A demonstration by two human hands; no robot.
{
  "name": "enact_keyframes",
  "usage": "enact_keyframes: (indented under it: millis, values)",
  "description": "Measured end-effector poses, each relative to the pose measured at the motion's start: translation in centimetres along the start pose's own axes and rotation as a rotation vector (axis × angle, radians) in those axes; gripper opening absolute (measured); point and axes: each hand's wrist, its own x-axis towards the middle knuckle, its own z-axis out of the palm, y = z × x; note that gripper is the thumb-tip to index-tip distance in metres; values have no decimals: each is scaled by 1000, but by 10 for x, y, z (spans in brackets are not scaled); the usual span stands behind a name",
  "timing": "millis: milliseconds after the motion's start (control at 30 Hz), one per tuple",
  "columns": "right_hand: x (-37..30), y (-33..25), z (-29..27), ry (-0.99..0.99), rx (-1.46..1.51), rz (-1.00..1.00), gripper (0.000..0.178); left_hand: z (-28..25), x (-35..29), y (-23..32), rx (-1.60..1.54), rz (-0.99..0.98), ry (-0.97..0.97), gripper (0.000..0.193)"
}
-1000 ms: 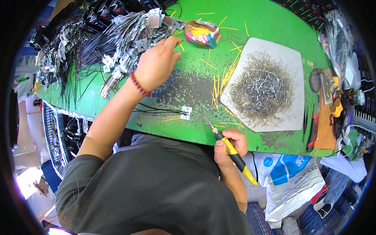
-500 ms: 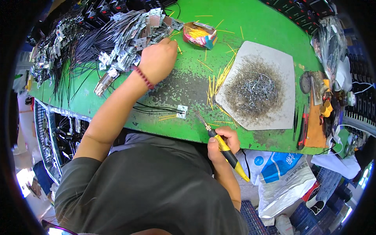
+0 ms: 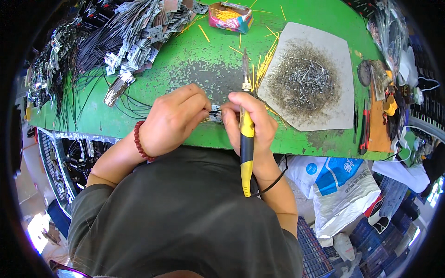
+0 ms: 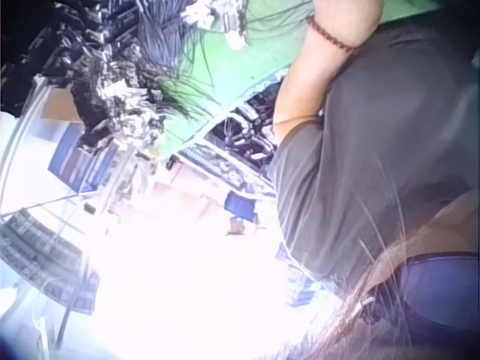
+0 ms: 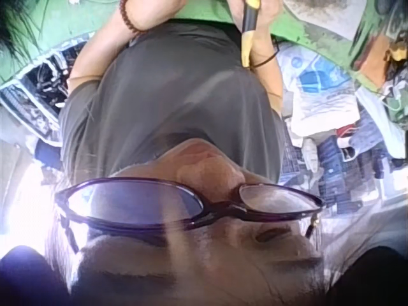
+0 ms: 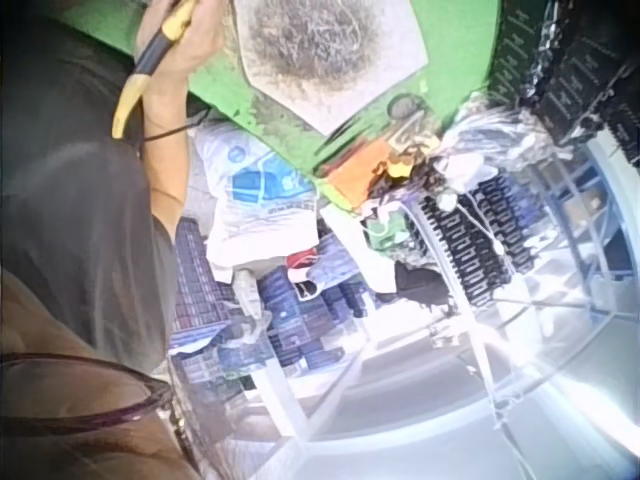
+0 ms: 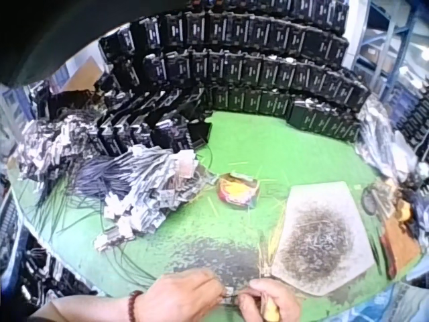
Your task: Soldering wires onto circuit boards and assembling toy components at a factory workbench.
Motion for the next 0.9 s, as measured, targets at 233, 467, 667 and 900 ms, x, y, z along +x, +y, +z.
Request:
enact_keyframes:
  millis: [233,467,667,900]
  values:
    - [15,-5,11,-15,-44,14,34,5,-5,-6,-20,118,115,16]
    - [-1,-12,-3,-57,-22,59,40,9,-9,-7,0,-57,-71,10]
    - [0,-5,7,-95,-140,-128,41,11,-9,-11,-118,-39,31,17]
    - [-8,0,6,-61,18,-150,41,9,-11,-13,-330,-128,163,8]
